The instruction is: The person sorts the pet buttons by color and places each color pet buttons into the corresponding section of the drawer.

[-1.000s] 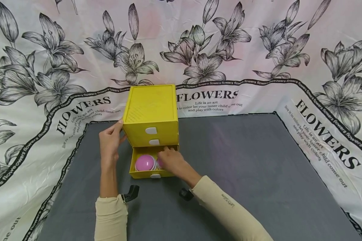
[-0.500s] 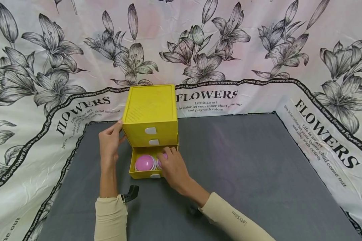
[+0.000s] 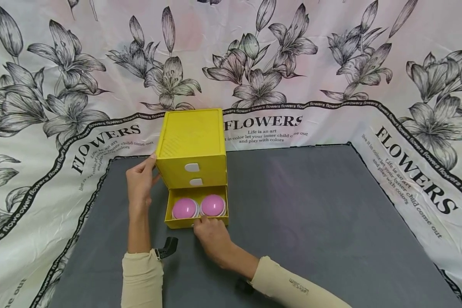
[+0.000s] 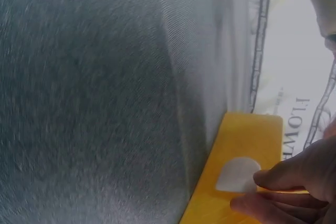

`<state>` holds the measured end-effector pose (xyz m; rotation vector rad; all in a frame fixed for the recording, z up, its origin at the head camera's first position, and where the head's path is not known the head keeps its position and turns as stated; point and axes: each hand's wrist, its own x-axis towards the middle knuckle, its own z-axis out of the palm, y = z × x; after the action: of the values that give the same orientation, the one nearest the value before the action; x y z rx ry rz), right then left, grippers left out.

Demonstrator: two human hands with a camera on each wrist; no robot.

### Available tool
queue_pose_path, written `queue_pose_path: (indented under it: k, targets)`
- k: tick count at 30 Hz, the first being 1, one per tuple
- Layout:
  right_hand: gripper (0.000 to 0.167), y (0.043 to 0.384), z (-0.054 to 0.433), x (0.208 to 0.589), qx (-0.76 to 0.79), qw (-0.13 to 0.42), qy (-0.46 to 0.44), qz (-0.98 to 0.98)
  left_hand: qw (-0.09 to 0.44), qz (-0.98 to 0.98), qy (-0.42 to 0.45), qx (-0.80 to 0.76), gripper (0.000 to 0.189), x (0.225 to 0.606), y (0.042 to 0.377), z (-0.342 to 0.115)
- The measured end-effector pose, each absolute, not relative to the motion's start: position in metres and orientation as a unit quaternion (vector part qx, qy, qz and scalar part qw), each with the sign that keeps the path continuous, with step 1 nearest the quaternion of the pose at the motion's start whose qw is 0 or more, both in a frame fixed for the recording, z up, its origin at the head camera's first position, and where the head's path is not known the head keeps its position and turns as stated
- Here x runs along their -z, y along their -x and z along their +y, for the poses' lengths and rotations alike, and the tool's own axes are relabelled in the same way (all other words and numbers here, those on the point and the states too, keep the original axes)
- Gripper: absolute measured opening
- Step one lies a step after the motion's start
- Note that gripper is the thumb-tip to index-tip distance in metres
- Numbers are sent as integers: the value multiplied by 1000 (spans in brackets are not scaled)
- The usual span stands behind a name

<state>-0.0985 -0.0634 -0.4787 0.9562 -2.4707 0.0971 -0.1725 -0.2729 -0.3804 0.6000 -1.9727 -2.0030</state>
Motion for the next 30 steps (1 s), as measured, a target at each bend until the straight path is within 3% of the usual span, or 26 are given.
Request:
queue_pose_path:
  k: [11, 21, 30]
  targets:
    - [18, 122, -71, 477, -37, 190, -338, -921, 142, -685, -206, 685, 47, 381, 171, -274]
    - [30, 173, -71, 485, -51, 194, -315, -928, 129, -692, -197, 682, 48, 385, 176, -268]
    - [30, 181, -67, 492, -30, 228, -327, -917, 126, -693, -197, 681, 48, 388, 177, -263]
